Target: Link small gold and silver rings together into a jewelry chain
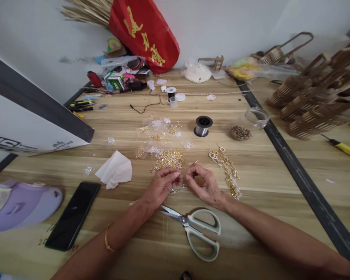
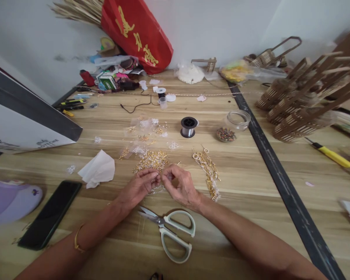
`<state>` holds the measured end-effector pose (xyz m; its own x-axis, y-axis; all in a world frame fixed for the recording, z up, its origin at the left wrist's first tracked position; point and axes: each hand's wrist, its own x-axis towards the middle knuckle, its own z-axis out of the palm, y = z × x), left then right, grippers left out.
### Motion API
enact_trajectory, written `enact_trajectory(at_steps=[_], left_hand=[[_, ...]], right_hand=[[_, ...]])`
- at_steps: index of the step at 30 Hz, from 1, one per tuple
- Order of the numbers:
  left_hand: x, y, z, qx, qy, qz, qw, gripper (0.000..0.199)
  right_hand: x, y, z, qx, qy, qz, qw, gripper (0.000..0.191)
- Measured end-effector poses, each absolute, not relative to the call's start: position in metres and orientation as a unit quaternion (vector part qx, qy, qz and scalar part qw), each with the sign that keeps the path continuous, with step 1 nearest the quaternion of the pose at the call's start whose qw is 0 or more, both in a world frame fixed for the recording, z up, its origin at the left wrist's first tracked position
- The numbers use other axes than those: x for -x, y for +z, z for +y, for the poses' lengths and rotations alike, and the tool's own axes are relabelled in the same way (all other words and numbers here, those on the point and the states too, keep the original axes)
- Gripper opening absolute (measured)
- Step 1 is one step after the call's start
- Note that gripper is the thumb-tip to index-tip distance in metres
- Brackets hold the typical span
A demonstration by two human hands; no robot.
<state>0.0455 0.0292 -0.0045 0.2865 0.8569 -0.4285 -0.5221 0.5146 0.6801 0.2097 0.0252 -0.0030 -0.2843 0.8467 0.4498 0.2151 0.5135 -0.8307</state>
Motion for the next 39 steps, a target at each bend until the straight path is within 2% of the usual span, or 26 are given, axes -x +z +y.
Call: enact_trajectory(at_steps=[13, 39], left_hand=[[-0.0474, -0.0017, 0.0283, -0.229, 0.442, 0.413, 0.763, 0.021], [-0.0475, -0.0016, 0.0278, -0.224, 0.448, 0.409, 0.762, 0.023]], right_hand=[[-0.21, -0.0064, 0.024, 0.359, 0.326, -0.75, 0.45, 0.009], [-0.2091, -0.0091, 0.0238, 0.348, 0.318, -0.751, 0.463, 0.007]])
